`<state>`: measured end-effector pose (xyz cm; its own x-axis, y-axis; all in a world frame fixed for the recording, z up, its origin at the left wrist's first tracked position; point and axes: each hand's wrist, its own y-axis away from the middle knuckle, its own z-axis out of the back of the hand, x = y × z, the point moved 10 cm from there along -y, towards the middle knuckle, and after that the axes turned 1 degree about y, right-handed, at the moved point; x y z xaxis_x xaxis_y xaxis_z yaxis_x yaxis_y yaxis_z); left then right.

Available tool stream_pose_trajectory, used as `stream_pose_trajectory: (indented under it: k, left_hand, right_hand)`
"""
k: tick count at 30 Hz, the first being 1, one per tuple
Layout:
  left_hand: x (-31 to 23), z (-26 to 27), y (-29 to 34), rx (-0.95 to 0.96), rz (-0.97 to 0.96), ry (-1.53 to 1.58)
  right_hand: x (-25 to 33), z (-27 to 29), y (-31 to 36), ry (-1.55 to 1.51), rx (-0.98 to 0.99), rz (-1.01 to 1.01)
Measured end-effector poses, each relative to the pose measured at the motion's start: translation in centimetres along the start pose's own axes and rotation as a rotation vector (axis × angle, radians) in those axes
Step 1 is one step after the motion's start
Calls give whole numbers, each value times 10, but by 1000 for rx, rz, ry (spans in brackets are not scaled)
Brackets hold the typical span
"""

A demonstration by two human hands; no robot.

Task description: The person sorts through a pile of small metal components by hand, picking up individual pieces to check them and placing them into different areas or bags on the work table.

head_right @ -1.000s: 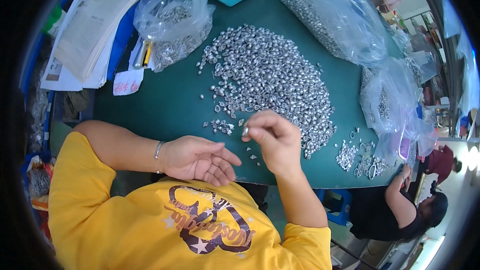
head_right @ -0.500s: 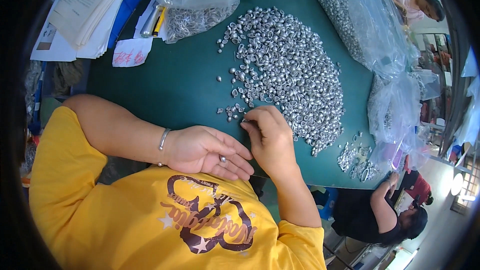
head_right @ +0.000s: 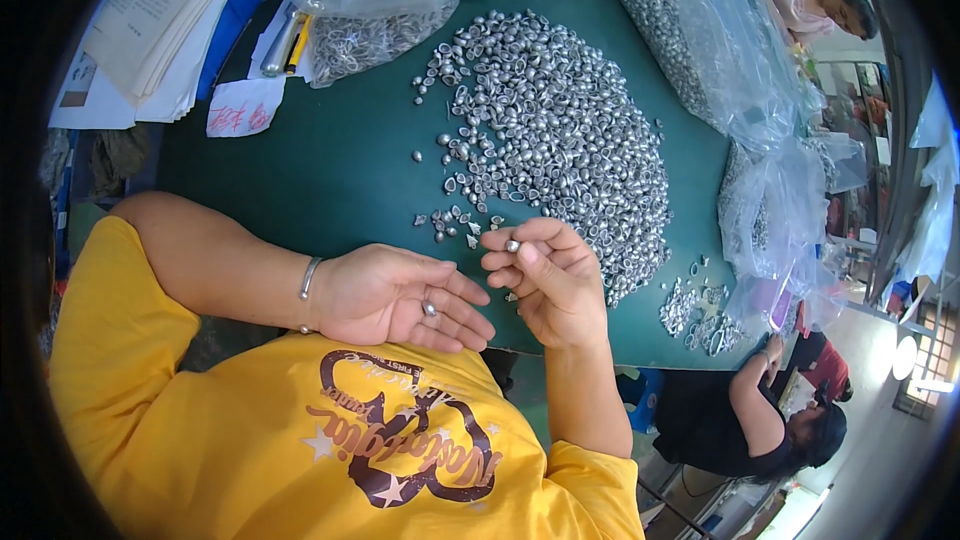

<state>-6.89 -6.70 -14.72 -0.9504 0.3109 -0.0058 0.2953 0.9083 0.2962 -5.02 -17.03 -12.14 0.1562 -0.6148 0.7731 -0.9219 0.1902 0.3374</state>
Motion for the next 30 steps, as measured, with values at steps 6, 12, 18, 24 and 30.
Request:
stream_pose_trajectory:
  k: [6,12,18,24,30]
  left_hand:
    - [-4,-2,-2,58,-31,28]
    - [-3,-2,0,21,2,-35]
    - [-1,0,1,-2,12,43]
    - [-2,-2,1,6,19,27]
    - [-1,-1,0,38,14,74]
  right_hand:
    - [20,-60,-3,655,331,195]
    - [24,-84,-38,1646,98,747]
    - [23,-26,-43,977,-127,190]
    - [34,-33,-29,570,79,340]
    - [41,-69,-17,593,426,340]
